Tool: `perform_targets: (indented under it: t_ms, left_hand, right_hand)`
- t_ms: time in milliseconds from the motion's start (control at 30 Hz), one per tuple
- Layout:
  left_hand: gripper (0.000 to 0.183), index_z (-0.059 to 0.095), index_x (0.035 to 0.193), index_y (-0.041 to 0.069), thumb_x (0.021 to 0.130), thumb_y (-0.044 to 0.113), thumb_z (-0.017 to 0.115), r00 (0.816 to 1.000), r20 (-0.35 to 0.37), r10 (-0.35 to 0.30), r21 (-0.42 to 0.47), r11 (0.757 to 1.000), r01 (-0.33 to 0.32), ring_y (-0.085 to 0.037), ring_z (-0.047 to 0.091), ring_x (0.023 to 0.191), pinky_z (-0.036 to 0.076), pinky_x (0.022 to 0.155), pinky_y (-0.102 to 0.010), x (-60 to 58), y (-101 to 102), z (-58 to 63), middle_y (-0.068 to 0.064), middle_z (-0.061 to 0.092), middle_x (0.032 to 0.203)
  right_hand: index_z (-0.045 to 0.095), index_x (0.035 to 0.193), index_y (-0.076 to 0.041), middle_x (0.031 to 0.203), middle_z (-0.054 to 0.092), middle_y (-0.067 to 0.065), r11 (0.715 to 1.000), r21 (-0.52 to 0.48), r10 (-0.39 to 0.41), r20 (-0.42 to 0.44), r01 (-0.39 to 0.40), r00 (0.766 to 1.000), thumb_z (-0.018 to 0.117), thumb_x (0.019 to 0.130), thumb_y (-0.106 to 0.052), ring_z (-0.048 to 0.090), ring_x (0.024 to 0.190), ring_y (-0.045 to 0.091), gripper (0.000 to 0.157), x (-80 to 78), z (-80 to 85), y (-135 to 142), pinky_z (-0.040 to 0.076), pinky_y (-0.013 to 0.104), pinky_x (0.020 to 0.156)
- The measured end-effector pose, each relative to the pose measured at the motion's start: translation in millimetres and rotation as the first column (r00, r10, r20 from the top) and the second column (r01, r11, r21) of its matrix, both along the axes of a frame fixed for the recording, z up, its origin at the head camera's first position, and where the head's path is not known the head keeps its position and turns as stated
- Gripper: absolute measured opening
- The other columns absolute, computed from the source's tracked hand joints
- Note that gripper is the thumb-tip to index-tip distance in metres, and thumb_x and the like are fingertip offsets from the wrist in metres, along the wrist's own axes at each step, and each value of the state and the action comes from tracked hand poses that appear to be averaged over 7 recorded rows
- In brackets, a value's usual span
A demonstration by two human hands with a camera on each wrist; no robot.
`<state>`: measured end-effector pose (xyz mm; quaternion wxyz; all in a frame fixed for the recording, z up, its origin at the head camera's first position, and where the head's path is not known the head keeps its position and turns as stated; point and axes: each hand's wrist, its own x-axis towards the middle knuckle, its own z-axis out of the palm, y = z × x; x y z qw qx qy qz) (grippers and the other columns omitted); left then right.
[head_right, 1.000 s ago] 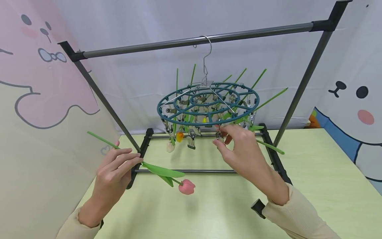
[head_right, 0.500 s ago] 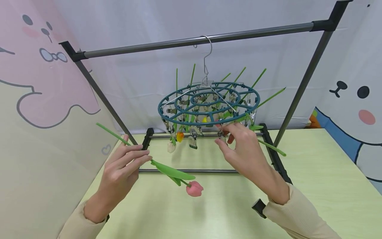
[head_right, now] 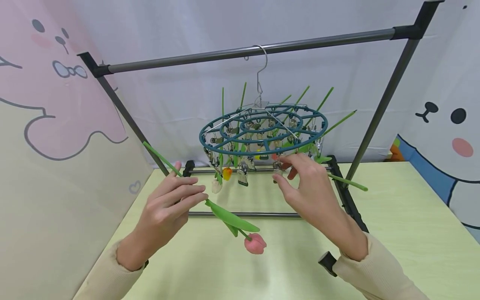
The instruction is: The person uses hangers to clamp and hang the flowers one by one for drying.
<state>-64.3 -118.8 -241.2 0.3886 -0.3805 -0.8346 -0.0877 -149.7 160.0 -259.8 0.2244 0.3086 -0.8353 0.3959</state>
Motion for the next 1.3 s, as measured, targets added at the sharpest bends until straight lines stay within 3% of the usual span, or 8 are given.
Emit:
perform_targets:
  t_ms: [233, 367, 600, 767, 900, 1067, 1167, 1300]
  left_hand:
    - [0.028, 0.074, 0.087, 0.003, 0.074, -0.019, 0.062, 0.998, -0.026, -0.051, -0.007, 0.999, 0.051, -0.024, 0.063, 0.092, 0.039, 0.103, -0.051, -4.4, 12.6, 6.7, -0.007, 0.07, 0.09]
    - [0.025, 0.073, 0.086, 0.003, 0.076, -0.017, 0.062, 0.996, -0.038, -0.085, -0.023, 0.996, 0.084, -0.024, 0.063, 0.092, 0.039, 0.104, -0.05, -7.1, 21.5, 11.6, -0.007, 0.07, 0.089]
    - [0.02, 0.074, 0.086, 0.005, 0.081, -0.012, 0.064, 0.996, -0.042, -0.081, -0.06, 0.995, 0.078, -0.022, 0.062, 0.093, 0.041, 0.103, -0.045, -10.5, 33.1, 17.1, -0.006, 0.07, 0.09]
    - [0.017, 0.074, 0.085, 0.005, 0.08, -0.009, 0.067, 0.995, -0.051, -0.08, -0.055, 0.995, 0.077, -0.022, 0.061, 0.093, 0.043, 0.101, -0.045, -11.8, 38.7, 17.3, -0.005, 0.069, 0.089]
    - [0.017, 0.075, 0.085, 0.005, 0.081, -0.009, 0.066, 0.993, -0.046, -0.105, -0.044, 0.994, 0.103, -0.022, 0.061, 0.094, 0.043, 0.101, -0.042, -13.7, 42.9, 16.4, -0.005, 0.069, 0.089]
    - [0.02, 0.074, 0.083, 0.004, 0.082, -0.011, 0.061, 0.988, -0.025, -0.154, 0.046, 0.987, 0.155, -0.024, 0.058, 0.102, 0.044, 0.101, -0.038, -12.9, 47.4, 12.7, -0.009, 0.065, 0.098]
    - [0.018, 0.072, 0.082, 0.005, 0.084, -0.009, 0.06, 0.977, -0.076, -0.2, 0.195, 0.958, 0.211, -0.028, 0.058, 0.101, 0.048, 0.096, -0.04, -9.7, 50.6, 10.3, -0.013, 0.063, 0.103]
    - [0.011, 0.07, 0.084, 0.004, 0.085, -0.005, 0.063, 0.966, -0.089, -0.243, 0.455, 0.853, 0.256, -0.029, 0.06, 0.094, 0.054, 0.085, -0.039, -7.6, 55.6, 8.2, -0.016, 0.062, 0.1]
  right_hand:
    - [0.066, 0.103, -0.002, 0.093, 0.066, 0.004, 0.994, -0.112, -0.024, -0.066, 0.017, 0.998, 0.076, 0.075, 0.001, 0.057, 0.07, 0.009, 0.03, 10.5, 6.1, -1.4, 0.043, 0.013, 0.051]
    - [0.067, 0.102, -0.004, 0.095, 0.066, 0.002, 0.98, -0.197, 0.004, -0.075, -0.019, 0.997, 0.076, 0.073, 0.005, 0.056, 0.072, 0.003, 0.031, 20.5, 12.3, -4.6, 0.043, 0.012, 0.053]
    - [0.067, 0.098, -0.004, 0.085, 0.065, 0.002, 0.926, -0.293, 0.206, -0.132, -0.237, 0.97, 0.076, 0.07, 0.008, 0.057, 0.07, 0.006, 0.031, 30.6, 10.7, -21.1, 0.046, 0.014, 0.051]
    - [0.067, 0.097, -0.009, 0.085, 0.066, -0.004, 0.891, -0.266, 0.368, -0.053, -0.369, 0.928, 0.078, 0.072, 0.001, 0.056, 0.068, 0.005, 0.029, 33.8, 0.3, -34.2, 0.045, 0.016, 0.047]
    - [0.07, 0.093, -0.014, 0.08, 0.065, -0.01, 0.87, -0.25, 0.447, 0.035, -0.425, 0.894, 0.077, 0.076, -0.002, 0.054, 0.067, 0.004, 0.022, 34.3, -5.3, -40.2, 0.043, 0.017, 0.046]
    - [0.071, 0.091, -0.013, 0.077, 0.067, -0.008, 0.849, -0.278, 0.481, 0.051, -0.45, 0.875, 0.073, 0.079, 0.002, 0.054, 0.06, 0.004, 0.02, 32.0, -8.4, -41.7, 0.044, 0.018, 0.046]
    - [0.071, 0.091, -0.01, 0.078, 0.068, -0.005, 0.85, -0.289, 0.469, 0.036, -0.44, 0.882, 0.074, 0.077, 0.004, 0.056, 0.06, 0.005, 0.02, 29.5, -9.5, -41.7, 0.047, 0.018, 0.048]
    - [0.069, 0.089, -0.01, 0.077, 0.067, -0.007, 0.864, -0.297, 0.433, 0.025, -0.407, 0.901, 0.076, 0.076, 0.003, 0.059, 0.064, 0.005, 0.019, 25.7, -11.5, -41.4, 0.049, 0.018, 0.049]
